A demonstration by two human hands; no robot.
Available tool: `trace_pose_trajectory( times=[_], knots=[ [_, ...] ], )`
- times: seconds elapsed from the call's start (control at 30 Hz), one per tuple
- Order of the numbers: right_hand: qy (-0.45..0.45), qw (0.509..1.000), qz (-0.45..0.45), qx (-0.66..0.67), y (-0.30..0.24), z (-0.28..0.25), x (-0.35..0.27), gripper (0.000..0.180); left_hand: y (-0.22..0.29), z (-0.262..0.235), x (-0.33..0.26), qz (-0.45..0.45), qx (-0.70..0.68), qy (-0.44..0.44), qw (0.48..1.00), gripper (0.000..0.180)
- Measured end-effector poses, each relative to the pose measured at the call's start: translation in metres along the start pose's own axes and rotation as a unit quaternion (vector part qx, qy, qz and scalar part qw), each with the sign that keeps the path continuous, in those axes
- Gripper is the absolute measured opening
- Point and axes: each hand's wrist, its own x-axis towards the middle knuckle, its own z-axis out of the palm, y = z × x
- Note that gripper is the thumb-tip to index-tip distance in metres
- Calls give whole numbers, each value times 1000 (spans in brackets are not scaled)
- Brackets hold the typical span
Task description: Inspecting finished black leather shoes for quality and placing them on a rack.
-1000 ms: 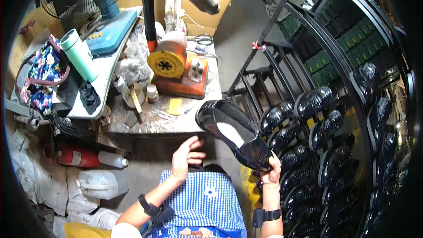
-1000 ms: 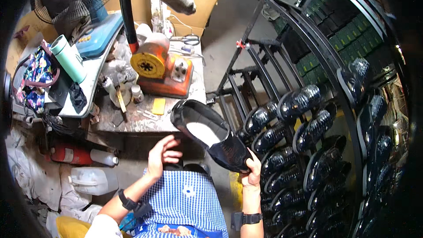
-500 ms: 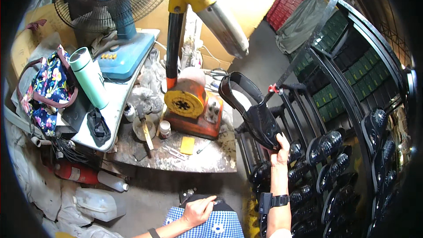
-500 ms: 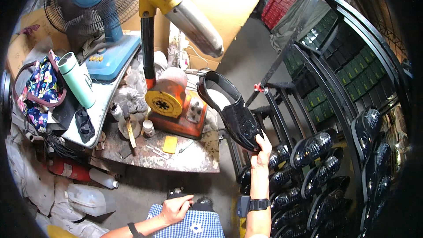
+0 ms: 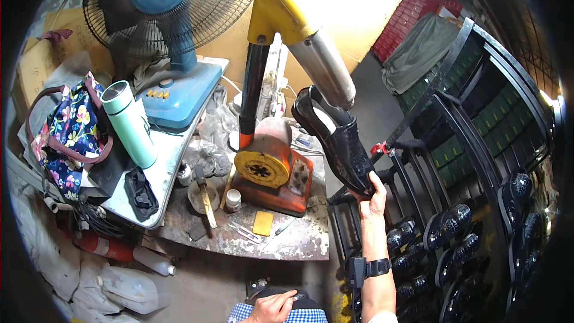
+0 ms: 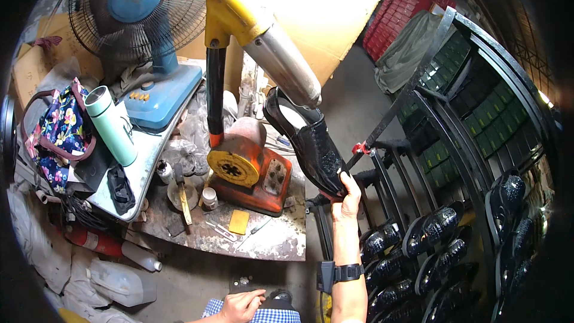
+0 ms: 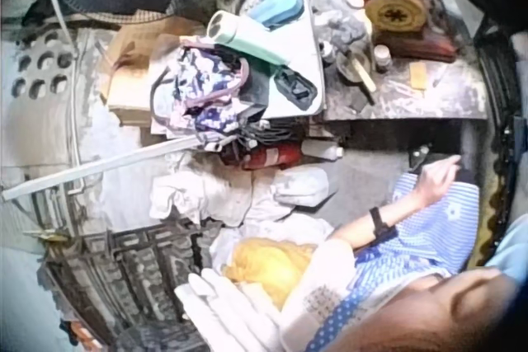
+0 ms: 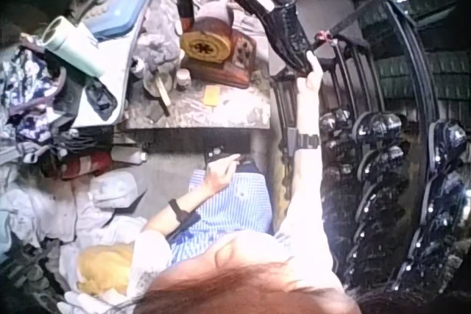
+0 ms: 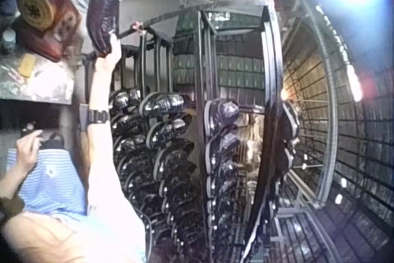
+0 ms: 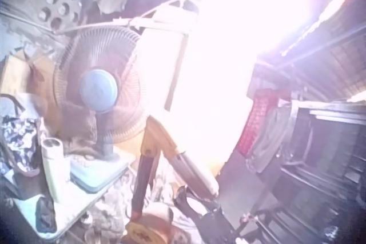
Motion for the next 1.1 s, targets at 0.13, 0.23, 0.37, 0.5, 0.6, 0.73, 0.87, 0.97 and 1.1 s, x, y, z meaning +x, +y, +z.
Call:
trace_pose_trajectory(
  times=[0.13, 0.23, 0.37, 0.5, 0.6, 0.73, 0.87, 0.97, 1.1],
  knots=[
    [-14, 1000, 8, 1, 0, 6, 3, 34, -1, -1, -1, -10, -14, -1, 1000, 21],
    [-30, 999, 11, 5, -2, 9, 5, 32, -1, -1, 0, -15, -20, -5, 1000, 20],
    [-31, 999, -1, 14, -1, 9, 6, 31, 0, -1, 1, -7, -22, 4, 1000, 20],
    [-36, 999, 12, 11, 6, -8, -5, 33, 0, 0, 1, -7, -29, 11, 999, 20],
    [-9, 1000, 25, 14, 10, -27, -19, 35, 0, 0, 0, -8, -36, 19, 999, 20],
    [-17, 999, 24, 34, 13, -42, -35, 37, -1, 0, -2, -23, -45, 9, 999, 20],
    [63, 995, 44, 67, 11, -36, -42, 32, -2, 0, -2, -17, -39, 9, 999, 20],
    [71, 984, 105, 124, 6, -26, -40, 28, -2, 0, -1, -22, -38, 6, 999, 20],
    [133, 972, 122, 150, 5, -5, -31, 22, -1, 0, -1, -20, -36, 4, 999, 21]
  ],
)
